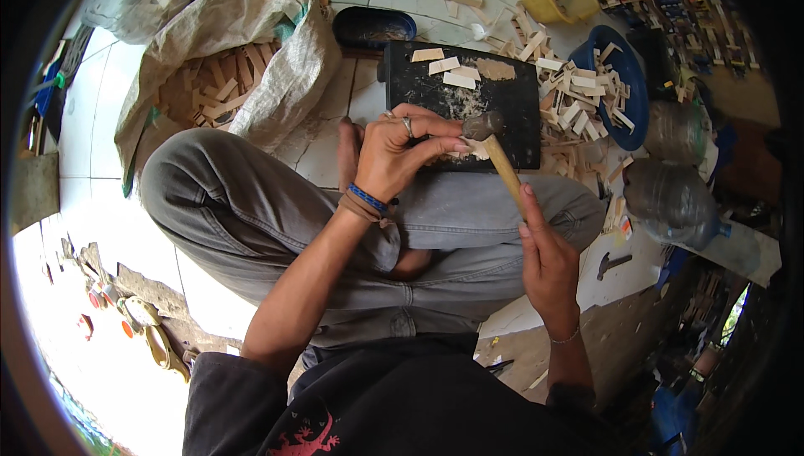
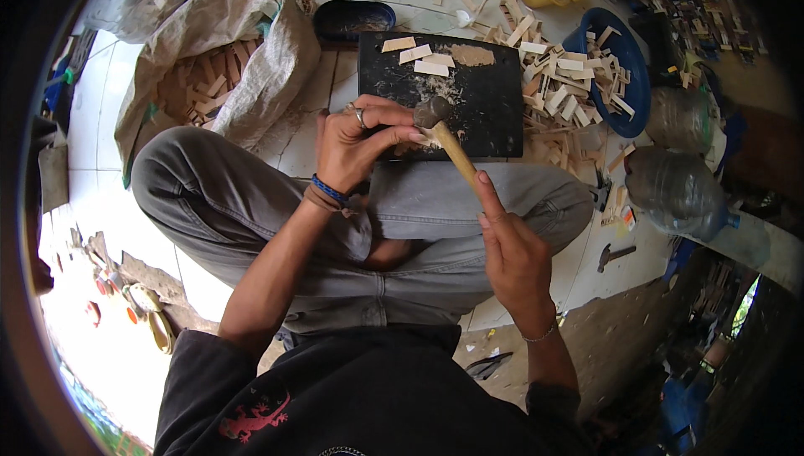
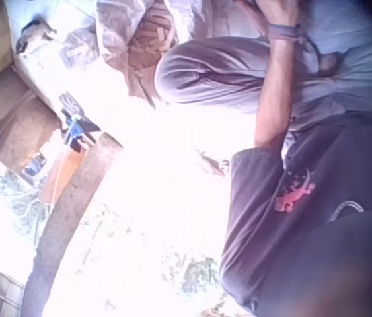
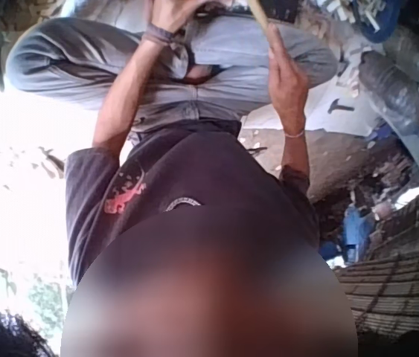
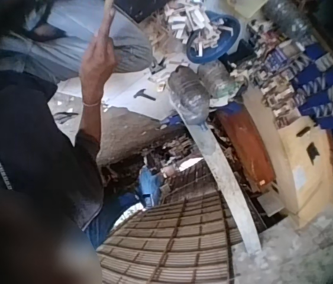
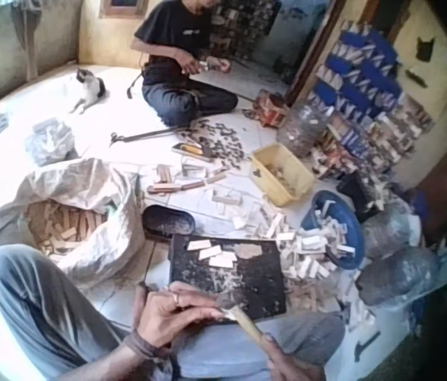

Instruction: The person sits on the floor and uses a hammer and chisel to carve small wooden pieces. They repeatedly position the chisel on the wood and strike it with the hammer, then inspect the carved pieces.

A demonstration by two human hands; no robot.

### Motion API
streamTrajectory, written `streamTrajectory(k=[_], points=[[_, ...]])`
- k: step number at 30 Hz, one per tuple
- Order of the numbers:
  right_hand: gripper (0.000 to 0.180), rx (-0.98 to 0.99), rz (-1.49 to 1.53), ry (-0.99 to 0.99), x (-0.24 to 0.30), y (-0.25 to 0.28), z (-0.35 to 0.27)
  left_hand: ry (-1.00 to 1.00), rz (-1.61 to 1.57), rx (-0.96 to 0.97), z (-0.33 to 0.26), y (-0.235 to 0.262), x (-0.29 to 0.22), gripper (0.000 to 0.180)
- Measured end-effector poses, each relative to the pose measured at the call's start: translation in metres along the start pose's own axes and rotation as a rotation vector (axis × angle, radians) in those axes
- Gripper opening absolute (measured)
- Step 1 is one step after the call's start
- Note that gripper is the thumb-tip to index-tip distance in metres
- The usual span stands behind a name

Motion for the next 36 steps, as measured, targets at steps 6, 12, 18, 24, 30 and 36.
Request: streamTrajectory(k=[6,12,18,24,30,36], points=[[0.058,-0.249,-0.012,0.082,0.004,0.014,-0.003,-0.025,0.019,0.013,0.001,0.001,0.000,0.015],[0.060,-0.062,-0.053,0.035,-0.008,0.002,-0.001,-0.027,-0.023,0.054,0.001,0.000,0.003,0.016],[0.059,0.035,-0.135,0.041,-0.011,-0.003,-0.005,0.033,0.022,0.067,0.000,-0.001,0.008,0.016],[0.060,-0.233,-0.067,0.125,-0.007,0.007,-0.009,-0.054,0.007,0.055,0.000,-0.001,0.006,0.015],[0.058,-0.068,-0.037,0.051,-0.011,-0.005,-0.005,-0.066,0.023,0.061,-0.001,0.000,0.005,0.020],[0.058,-0.091,0.022,-0.020,-0.013,-0.002,-0.007,-0.026,-0.019,0.031,-0.006,-0.003,0.002,0.025]])
Point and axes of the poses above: each hand's wrist, its own z-axis towards the middle knuckle, its own y-axis out of the back of the hand, x = y × z, the point moved 5 cm from there along z, towards the middle knuckle, and after that the axes turned 4 degrees about -x, right-handed, at the moved point
